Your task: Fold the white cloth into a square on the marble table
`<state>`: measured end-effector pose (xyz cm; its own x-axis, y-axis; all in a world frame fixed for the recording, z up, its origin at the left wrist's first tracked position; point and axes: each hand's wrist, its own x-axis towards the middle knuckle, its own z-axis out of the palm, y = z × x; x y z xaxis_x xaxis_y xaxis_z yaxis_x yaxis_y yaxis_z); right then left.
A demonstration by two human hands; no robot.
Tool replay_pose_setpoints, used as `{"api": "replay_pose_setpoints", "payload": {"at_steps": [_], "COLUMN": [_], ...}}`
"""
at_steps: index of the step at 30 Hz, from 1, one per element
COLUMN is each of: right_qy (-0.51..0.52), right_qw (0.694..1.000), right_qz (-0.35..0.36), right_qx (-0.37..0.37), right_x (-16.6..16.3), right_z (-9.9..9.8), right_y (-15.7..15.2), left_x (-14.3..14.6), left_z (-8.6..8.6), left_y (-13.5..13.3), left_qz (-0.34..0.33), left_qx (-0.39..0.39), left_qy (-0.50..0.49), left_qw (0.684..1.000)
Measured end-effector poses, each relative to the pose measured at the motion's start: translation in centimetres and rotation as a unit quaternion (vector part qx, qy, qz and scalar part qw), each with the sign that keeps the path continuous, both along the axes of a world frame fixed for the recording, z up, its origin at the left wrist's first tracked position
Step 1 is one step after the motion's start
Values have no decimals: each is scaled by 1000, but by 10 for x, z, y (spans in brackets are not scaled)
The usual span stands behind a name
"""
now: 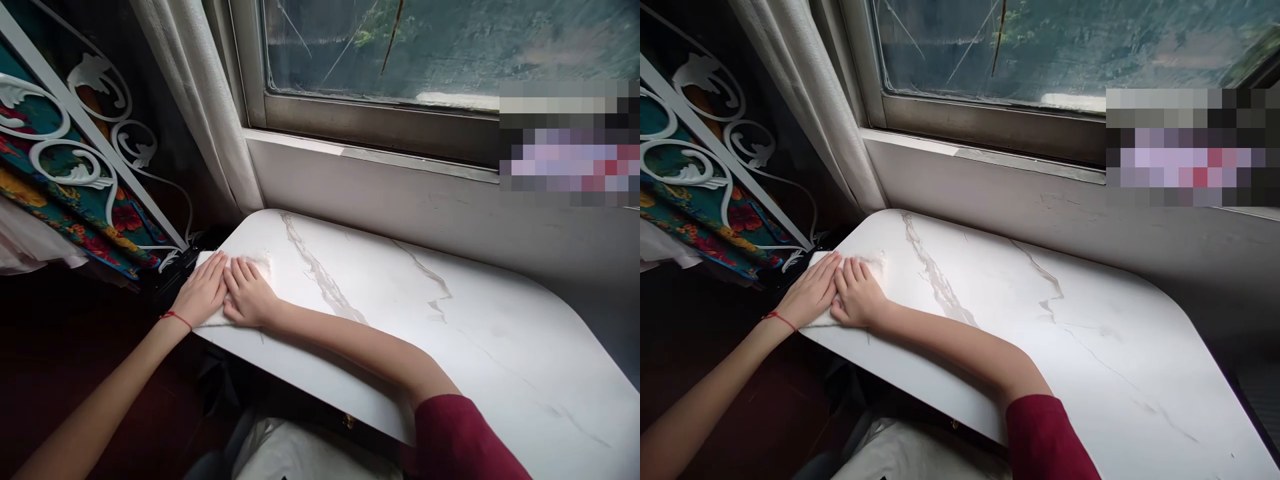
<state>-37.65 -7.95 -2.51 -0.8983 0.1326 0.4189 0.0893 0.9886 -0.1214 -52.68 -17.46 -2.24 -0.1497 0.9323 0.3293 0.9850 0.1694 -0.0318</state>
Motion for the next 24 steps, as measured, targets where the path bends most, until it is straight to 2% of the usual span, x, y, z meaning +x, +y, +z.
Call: {"api": "replay_pose_setpoints", "payload": {"at_steps": [4, 8, 16, 20, 24], "right_qy": [0, -2, -25, -16, -1], "right_qw": [1000, 998, 987, 984, 983], "right_qz": [-26, -70, -157, -175, -182], "right_qx": [-2, 7, 6, -4, -18], "right_x": [-12, -15, 2, 9, 9], "right_z": [-2, -6, -11, -14, -15], "right_y": [33, 75, 161, 193, 209], "left_x": [-14, -19, -3, 10, 19], "left_z": [2, 4, -2, -5, -2], "left_y": [41, 96, 204, 236, 250], "left_qz": [-1, -15, -38, -25, -7], "left_qx": [-25, -52, -52, -35, -19], "left_qy": [-6, -13, -33, -42, -43], "left_qw": [1000, 998, 997, 998, 999]}}
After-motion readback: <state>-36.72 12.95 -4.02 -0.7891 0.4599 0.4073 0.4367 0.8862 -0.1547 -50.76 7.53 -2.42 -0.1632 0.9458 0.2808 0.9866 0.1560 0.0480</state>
